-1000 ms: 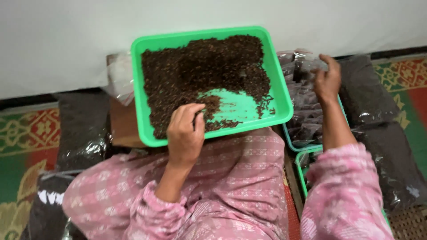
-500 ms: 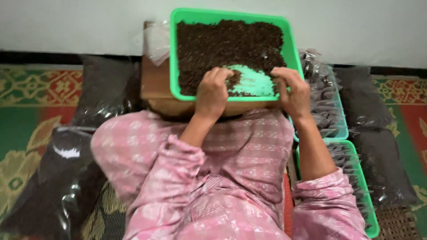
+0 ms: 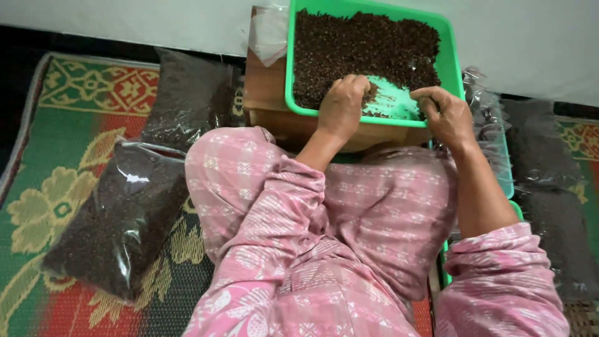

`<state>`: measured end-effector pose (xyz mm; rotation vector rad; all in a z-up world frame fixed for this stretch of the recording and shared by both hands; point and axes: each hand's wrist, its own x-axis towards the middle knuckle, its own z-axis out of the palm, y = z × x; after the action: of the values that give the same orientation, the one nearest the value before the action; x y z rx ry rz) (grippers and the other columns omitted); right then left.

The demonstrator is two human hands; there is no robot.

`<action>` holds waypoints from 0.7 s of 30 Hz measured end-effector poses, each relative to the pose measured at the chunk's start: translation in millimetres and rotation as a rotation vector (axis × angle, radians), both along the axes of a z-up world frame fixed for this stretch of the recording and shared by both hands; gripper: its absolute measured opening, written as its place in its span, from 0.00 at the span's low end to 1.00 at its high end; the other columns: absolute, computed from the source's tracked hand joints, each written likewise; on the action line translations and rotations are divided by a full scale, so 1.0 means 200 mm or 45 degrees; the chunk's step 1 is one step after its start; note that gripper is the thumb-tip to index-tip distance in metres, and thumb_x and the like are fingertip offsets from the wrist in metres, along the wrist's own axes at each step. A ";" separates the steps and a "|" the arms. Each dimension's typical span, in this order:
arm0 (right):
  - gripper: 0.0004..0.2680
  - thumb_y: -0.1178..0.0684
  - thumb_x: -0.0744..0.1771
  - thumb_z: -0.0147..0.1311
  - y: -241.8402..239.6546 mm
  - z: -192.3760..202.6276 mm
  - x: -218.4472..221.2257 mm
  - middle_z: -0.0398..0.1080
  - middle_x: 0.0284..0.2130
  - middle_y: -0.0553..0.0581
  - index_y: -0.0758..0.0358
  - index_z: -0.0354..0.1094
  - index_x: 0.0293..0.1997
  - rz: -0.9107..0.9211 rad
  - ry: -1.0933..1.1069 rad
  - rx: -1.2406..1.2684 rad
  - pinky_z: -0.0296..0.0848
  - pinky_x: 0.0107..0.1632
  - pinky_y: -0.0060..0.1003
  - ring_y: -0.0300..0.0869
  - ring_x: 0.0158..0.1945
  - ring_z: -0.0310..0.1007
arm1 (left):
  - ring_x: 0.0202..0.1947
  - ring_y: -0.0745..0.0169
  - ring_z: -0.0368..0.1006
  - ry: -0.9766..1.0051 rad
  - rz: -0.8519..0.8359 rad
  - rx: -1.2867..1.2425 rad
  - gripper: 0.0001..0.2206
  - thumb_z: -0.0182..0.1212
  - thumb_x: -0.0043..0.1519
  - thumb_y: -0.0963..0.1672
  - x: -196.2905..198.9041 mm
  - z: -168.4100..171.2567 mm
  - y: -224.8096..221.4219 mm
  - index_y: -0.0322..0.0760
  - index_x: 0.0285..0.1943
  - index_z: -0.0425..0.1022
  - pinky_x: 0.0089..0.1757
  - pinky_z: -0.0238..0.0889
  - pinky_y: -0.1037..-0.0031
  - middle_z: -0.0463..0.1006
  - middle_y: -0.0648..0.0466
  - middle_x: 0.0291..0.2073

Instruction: The person scoops dried cloves from a green tray using a small clear plastic cup and pours them into individual plastic bags, then sets the filled bags aside.

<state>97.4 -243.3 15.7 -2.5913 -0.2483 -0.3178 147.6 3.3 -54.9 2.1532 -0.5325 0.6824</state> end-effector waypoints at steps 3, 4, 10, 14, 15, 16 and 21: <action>0.10 0.56 0.72 0.50 0.03 0.04 -0.01 0.77 0.39 0.54 0.43 0.76 0.55 0.010 0.012 -0.006 0.72 0.52 0.53 0.55 0.48 0.76 | 0.39 0.46 0.78 -0.010 0.036 0.055 0.14 0.57 0.53 0.34 0.00 0.02 0.02 0.45 0.43 0.72 0.45 0.74 0.61 0.75 0.53 0.35; 0.10 0.56 0.72 0.50 0.02 0.05 -0.01 0.77 0.39 0.54 0.43 0.76 0.55 0.010 0.008 0.005 0.72 0.52 0.53 0.55 0.48 0.76 | 0.39 0.46 0.78 -0.015 0.036 0.066 0.14 0.57 0.53 0.34 0.02 0.01 0.02 0.45 0.43 0.72 0.45 0.74 0.61 0.75 0.53 0.35; 0.10 0.54 0.72 0.50 0.01 0.05 -0.01 0.78 0.43 0.51 0.39 0.74 0.54 0.057 0.059 0.011 0.72 0.53 0.54 0.55 0.51 0.76 | 0.36 0.47 0.79 0.112 0.110 0.185 0.12 0.55 0.56 0.35 0.03 0.02 0.05 0.49 0.40 0.73 0.40 0.76 0.59 0.75 0.54 0.32; 0.10 0.52 0.71 0.46 0.03 0.06 0.00 0.78 0.44 0.44 0.38 0.74 0.53 0.069 0.050 -0.041 0.70 0.49 0.49 0.49 0.49 0.77 | 0.33 0.43 0.76 0.073 0.103 0.154 0.11 0.50 0.57 0.36 -0.01 0.10 0.06 0.47 0.37 0.73 0.36 0.70 0.54 0.75 0.52 0.30; 0.12 0.52 0.70 0.44 0.05 0.07 0.00 0.78 0.46 0.42 0.39 0.74 0.54 0.078 0.025 -0.082 0.68 0.44 0.47 0.48 0.48 0.77 | 0.31 0.40 0.73 0.009 0.078 0.084 0.11 0.48 0.55 0.35 -0.03 0.11 0.07 0.43 0.36 0.73 0.34 0.65 0.51 0.75 0.49 0.29; 0.12 0.52 0.70 0.44 0.05 0.08 -0.01 0.78 0.46 0.42 0.39 0.74 0.54 0.082 0.027 -0.083 0.68 0.44 0.47 0.48 0.48 0.77 | 0.31 0.40 0.73 0.011 0.082 0.083 0.11 0.48 0.55 0.35 -0.03 0.12 0.07 0.43 0.36 0.73 0.34 0.65 0.51 0.75 0.49 0.29; 0.11 0.50 0.72 0.42 0.06 0.09 -0.01 0.78 0.47 0.41 0.40 0.74 0.54 0.067 0.050 -0.078 0.68 0.40 0.49 0.48 0.45 0.77 | 0.30 0.43 0.75 0.036 0.044 0.123 0.12 0.50 0.56 0.33 -0.03 0.14 0.08 0.40 0.35 0.76 0.30 0.66 0.54 0.78 0.49 0.29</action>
<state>95.5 -230.3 34.1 -2.6429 -0.3161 -0.2440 140.7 20.3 -26.8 2.2638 -0.5242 0.6558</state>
